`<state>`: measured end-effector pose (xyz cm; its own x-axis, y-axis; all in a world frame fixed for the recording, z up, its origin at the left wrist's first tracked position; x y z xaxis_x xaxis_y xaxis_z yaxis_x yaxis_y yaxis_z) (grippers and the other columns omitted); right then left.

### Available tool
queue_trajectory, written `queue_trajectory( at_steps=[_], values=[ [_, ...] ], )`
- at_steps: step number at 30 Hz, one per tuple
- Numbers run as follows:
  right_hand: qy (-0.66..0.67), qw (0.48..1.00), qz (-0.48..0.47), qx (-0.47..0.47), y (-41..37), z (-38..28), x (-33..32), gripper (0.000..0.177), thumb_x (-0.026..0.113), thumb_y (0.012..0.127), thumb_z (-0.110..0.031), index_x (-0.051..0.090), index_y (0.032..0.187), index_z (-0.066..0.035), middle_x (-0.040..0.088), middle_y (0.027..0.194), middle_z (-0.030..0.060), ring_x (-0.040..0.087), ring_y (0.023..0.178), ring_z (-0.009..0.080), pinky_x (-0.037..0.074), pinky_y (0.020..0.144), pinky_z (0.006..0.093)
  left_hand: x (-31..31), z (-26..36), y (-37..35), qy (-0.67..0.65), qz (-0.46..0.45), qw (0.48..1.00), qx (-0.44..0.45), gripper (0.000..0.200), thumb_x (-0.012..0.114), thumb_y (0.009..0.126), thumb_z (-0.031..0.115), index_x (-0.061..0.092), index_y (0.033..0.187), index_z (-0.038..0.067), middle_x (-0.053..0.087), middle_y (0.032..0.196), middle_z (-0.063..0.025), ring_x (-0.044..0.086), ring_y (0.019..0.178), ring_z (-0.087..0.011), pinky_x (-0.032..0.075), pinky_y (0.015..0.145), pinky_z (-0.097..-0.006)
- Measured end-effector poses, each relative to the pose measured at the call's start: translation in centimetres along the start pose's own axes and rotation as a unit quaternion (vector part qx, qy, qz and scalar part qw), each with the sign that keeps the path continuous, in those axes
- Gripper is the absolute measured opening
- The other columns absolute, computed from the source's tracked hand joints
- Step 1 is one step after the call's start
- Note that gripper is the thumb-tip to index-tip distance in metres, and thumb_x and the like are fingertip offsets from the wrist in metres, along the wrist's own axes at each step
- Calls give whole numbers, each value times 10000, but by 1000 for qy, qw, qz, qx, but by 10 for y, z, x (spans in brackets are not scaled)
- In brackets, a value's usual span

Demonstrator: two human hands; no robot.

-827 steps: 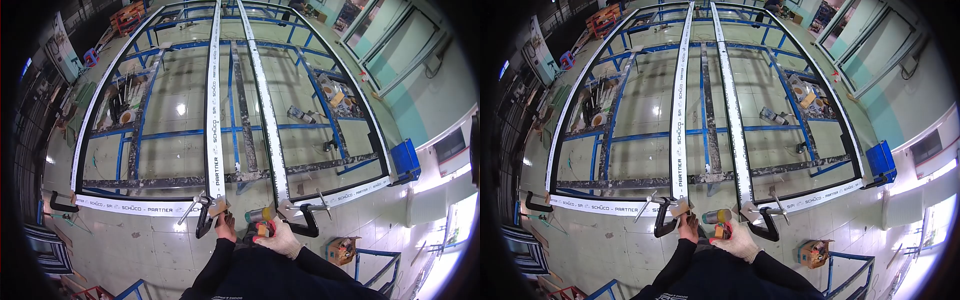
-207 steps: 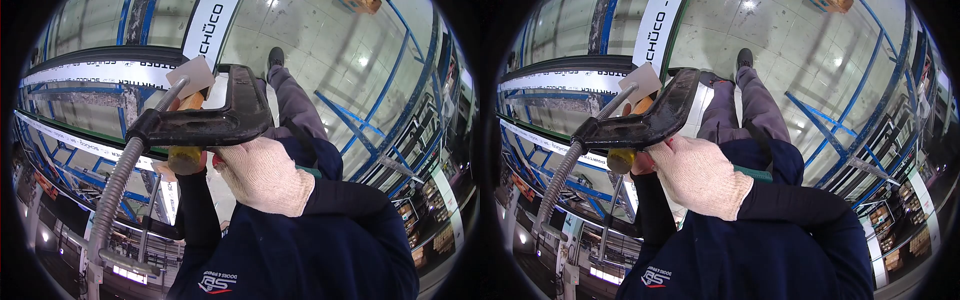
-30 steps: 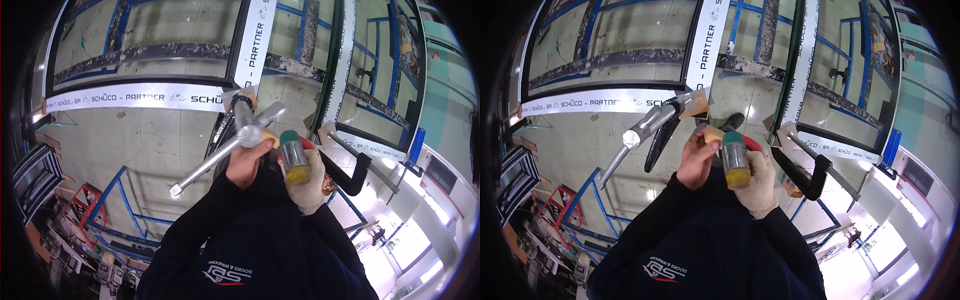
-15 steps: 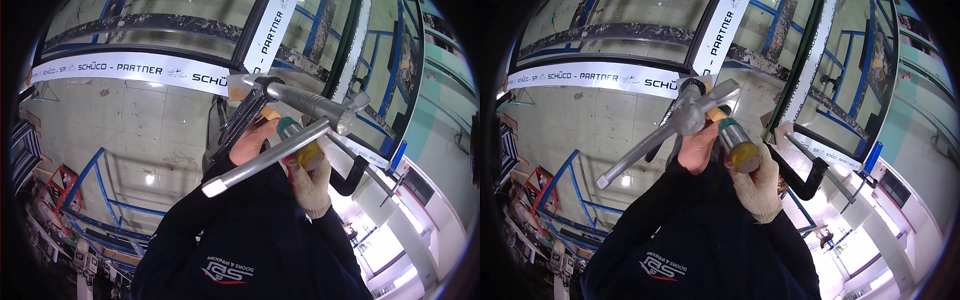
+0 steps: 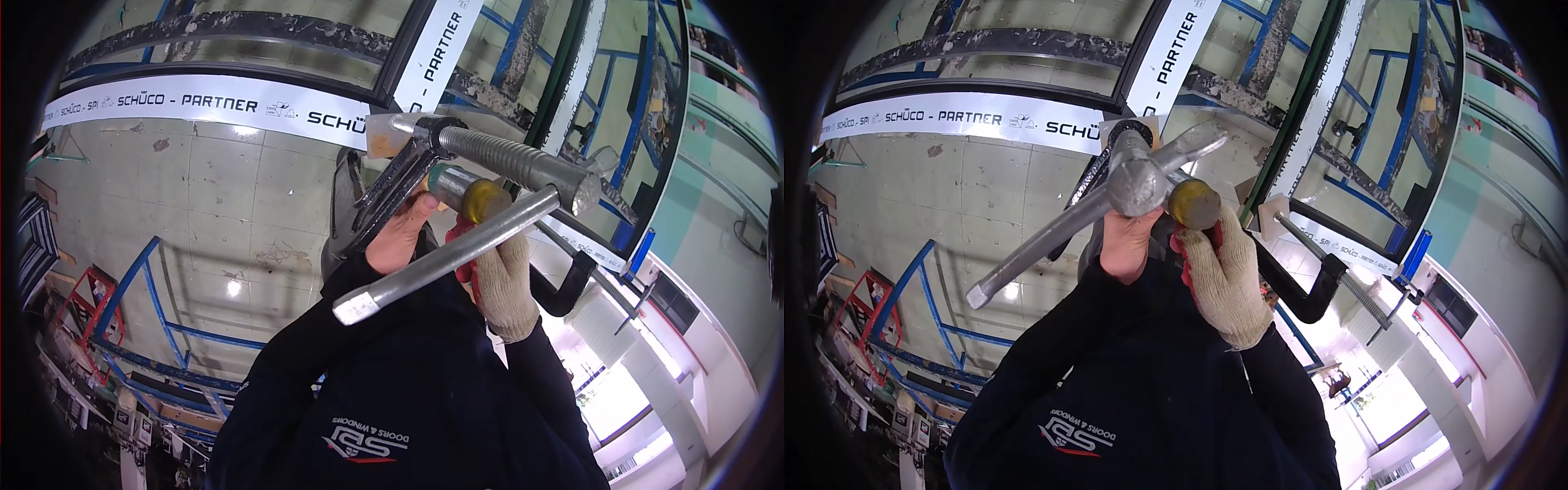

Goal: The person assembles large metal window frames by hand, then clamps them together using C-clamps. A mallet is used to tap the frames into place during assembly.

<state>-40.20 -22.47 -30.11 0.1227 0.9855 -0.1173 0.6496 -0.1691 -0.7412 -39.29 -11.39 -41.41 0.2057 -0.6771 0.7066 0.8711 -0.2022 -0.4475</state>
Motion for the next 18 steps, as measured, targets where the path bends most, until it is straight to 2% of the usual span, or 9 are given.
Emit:
queue_trajectory(
  at_steps=[3,6,9,14,18],
  values=[
    [-52,998,-7,-21,3,-1,-2,234,553,1020,-133,548,1212,1,646,891,45,554,703,35,436,563,199,6,5,0,-16,-24,1000,-1,319,702,928,-6,621,1235,24,659,1172,-31,616,1098,-139,478,1001,-326],
    [-81,995,4,-64,4,-9,3,207,547,1019,-119,552,1182,10,646,888,42,551,728,43,444,598,213,-4,-8,-5,29,16,997,-76,345,698,916,-32,613,1245,23,657,1182,-36,618,1099,-144,479,1000,-324],
    [-95,992,0,-85,5,-13,4,199,544,1019,-112,557,1171,15,643,875,41,549,727,48,446,608,221,4,1,-4,47,-8,998,-50,229,653,998,133,634,1210,47,640,1122,-29,582,1068,-133,453,987,-318],
    [-140,985,-7,-101,2,-19,8,186,547,1019,-109,568,1153,19,637,828,35,539,671,55,438,583,233,13,14,-2,74,-34,996,-25,212,621,1020,151,654,1199,42,642,1122,-34,587,1060,-128,462,974,-317],
    [-118,990,-2,-77,3,-12,5,191,550,1019,-107,567,1160,21,632,807,31,529,646,54,433,569,237,11,14,-2,79,-18,996,-46,218,626,1018,160,666,1194,37,649,1115,-37,592,1056,-125,467,971,-312]
  ],
)
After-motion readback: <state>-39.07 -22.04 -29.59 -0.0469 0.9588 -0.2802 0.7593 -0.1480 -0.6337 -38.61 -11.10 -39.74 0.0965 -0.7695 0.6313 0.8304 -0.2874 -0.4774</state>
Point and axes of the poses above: each hand's wrist, its own y-axis towards the middle knuckle, its own x-axis out of the palm, z = x × y, the point moved 8 cm from there along y, towards the middle knuckle
